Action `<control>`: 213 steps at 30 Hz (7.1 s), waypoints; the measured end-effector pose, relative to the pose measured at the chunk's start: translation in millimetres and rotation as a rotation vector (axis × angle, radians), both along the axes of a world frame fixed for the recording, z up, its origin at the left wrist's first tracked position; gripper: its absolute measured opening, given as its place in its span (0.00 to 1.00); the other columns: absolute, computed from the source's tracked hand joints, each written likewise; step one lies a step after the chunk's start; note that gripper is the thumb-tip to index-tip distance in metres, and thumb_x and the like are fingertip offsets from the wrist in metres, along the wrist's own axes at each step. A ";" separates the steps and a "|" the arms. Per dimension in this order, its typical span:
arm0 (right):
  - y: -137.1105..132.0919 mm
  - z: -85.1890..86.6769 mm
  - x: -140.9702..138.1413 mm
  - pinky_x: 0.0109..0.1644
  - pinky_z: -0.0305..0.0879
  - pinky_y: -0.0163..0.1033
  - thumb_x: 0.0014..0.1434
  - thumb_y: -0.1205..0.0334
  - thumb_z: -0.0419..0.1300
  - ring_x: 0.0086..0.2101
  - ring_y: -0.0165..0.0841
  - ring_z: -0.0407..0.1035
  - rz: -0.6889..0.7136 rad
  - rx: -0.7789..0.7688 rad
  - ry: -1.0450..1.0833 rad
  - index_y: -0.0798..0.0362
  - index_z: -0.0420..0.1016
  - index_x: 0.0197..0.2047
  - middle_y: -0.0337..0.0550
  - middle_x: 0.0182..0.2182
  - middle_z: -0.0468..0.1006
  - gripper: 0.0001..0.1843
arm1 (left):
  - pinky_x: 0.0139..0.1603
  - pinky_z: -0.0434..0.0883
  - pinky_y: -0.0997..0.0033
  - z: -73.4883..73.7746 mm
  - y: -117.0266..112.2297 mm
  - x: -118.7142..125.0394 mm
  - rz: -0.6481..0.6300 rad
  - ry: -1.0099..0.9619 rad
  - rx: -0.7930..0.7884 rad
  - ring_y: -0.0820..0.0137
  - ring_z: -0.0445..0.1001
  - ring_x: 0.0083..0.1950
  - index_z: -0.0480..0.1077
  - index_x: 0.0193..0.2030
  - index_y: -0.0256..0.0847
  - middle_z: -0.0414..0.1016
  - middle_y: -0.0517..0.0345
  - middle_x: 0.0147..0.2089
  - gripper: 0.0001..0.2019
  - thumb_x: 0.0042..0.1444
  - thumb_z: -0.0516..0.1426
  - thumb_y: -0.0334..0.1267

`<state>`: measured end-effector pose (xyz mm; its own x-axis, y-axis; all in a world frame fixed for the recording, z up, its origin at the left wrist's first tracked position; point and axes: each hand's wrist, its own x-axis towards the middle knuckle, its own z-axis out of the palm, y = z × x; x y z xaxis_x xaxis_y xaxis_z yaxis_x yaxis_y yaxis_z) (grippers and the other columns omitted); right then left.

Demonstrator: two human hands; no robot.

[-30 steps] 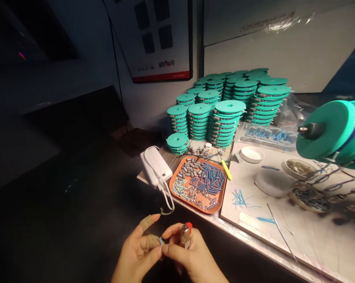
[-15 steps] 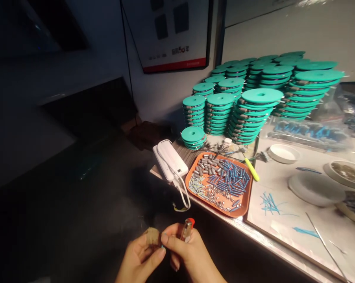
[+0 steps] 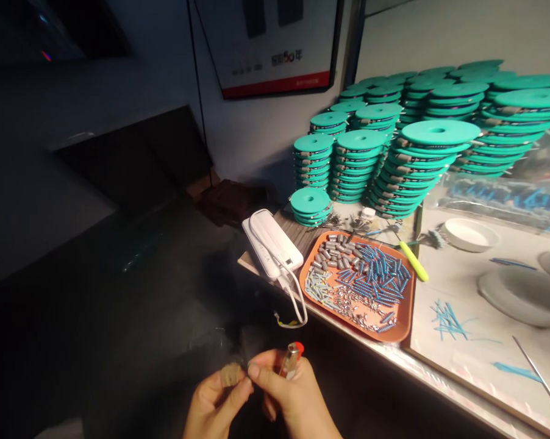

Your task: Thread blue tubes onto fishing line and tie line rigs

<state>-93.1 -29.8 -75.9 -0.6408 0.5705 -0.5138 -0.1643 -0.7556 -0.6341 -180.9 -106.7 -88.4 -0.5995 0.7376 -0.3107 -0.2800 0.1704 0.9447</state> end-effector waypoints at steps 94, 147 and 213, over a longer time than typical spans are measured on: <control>-7.4 -27.1 -29.5 0.26 0.47 0.35 0.51 0.37 0.45 0.21 0.27 0.47 0.348 0.302 -0.216 0.52 0.54 0.16 0.33 0.16 0.53 0.27 | 0.28 0.58 0.76 5.8 -13.3 -23.5 0.222 0.020 -0.028 0.74 0.59 0.24 0.65 0.16 0.38 0.60 0.64 0.18 0.14 0.39 0.63 0.44; 22.1 -23.7 -4.6 0.14 0.55 0.25 0.41 0.61 0.61 0.11 0.20 0.57 0.649 -0.153 0.160 0.60 0.71 0.19 0.41 0.15 0.72 0.09 | 0.25 0.65 0.66 41.1 3.6 -46.7 -0.522 0.715 0.158 0.64 0.70 0.23 0.79 0.28 0.50 0.78 0.50 0.21 0.10 0.43 0.62 0.28; 2.8 -15.3 -16.3 0.19 0.38 0.29 0.41 0.63 0.57 0.15 0.20 0.46 0.056 -0.240 0.147 0.53 0.61 0.22 0.29 0.12 0.58 0.07 | 0.31 0.64 0.73 -1.5 7.1 -6.1 -0.008 0.719 0.160 0.71 0.68 0.27 0.70 0.23 0.43 0.71 0.63 0.23 0.07 0.48 0.57 0.29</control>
